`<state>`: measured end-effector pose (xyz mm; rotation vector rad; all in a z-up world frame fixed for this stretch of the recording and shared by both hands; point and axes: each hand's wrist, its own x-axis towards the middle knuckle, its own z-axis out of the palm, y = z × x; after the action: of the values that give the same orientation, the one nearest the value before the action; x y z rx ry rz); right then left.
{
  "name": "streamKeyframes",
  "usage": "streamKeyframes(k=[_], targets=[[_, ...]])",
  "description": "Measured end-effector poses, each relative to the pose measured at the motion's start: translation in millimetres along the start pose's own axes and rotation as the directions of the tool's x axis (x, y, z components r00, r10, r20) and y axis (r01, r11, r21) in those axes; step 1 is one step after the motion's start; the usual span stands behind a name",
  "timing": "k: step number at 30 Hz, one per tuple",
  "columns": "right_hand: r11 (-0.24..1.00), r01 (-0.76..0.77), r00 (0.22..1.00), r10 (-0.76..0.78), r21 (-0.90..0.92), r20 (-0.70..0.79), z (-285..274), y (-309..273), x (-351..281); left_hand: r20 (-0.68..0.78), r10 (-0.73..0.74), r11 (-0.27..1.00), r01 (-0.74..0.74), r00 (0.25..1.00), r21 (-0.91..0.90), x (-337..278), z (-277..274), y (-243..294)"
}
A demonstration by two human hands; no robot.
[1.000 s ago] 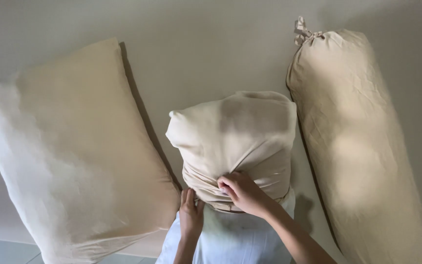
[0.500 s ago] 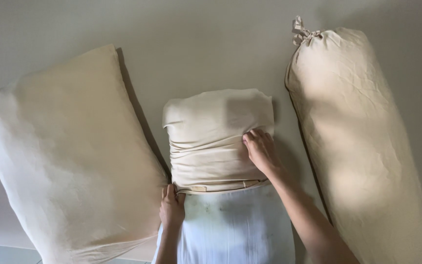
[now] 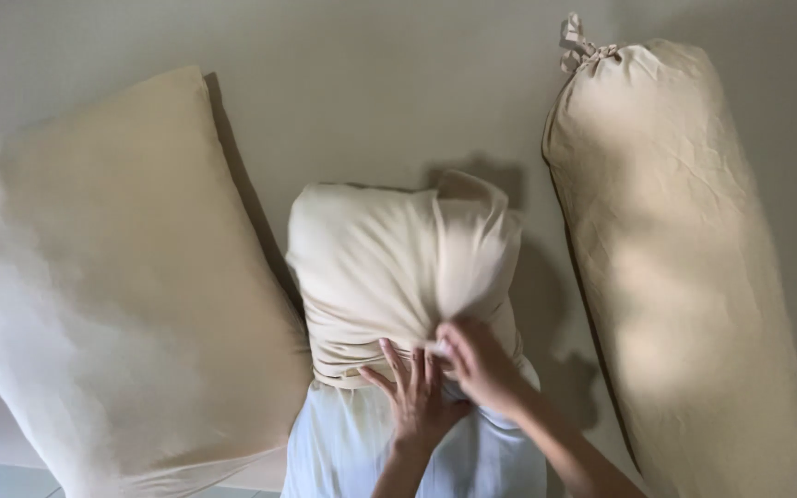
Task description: The person inserts a pillow into a beige pillowcase by hand, repeatedly tucking and smoothing the fabric to fit the pillow. The person adjusts the pillowcase corners and edges to ensure a snug fit.
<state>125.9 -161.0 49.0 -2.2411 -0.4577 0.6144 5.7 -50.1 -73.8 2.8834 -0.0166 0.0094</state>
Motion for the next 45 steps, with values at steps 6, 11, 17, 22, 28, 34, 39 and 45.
streamKeyframes(k=[6,11,17,22,28,34,39,45], targets=[[0.866,0.040,0.966,0.094,0.499,-0.241,-3,81,3,-0.098,-0.058,0.996,0.051,0.994,-0.072,2,-28,-17],[0.663,-0.748,0.663,0.748,0.008,0.010,-49,55,-56,-0.028,-0.082,0.993,0.080,0.996,-0.086,44,-49,-19],[0.648,-0.540,0.742,0.668,0.537,-0.061,-22,-12,-103,-0.092,-0.172,0.867,0.106,0.981,-0.488,50,-133,-31],[0.776,-0.450,0.853,0.519,0.442,-0.044,-36,-173,-117,0.049,-0.311,0.418,0.183,0.949,-0.890,42,-238,-45],[0.981,-0.099,0.991,0.113,0.167,-0.078,32,-165,-111,0.165,-0.130,0.618,0.211,0.978,-0.757,6,-245,-74],[0.976,0.215,0.931,-0.194,0.034,-0.310,-20,-131,-88,0.016,-0.067,0.552,0.050,0.998,-0.832,10,-281,-92],[0.974,0.129,0.907,-0.193,-0.188,-0.373,-19,-109,-66,0.193,-0.119,0.598,0.225,0.974,-0.769,12,-253,-93],[0.982,0.181,0.875,-0.189,-0.060,-0.445,-15,-131,-53,0.084,-0.024,0.622,0.081,0.996,-0.779,9,-218,-92]])
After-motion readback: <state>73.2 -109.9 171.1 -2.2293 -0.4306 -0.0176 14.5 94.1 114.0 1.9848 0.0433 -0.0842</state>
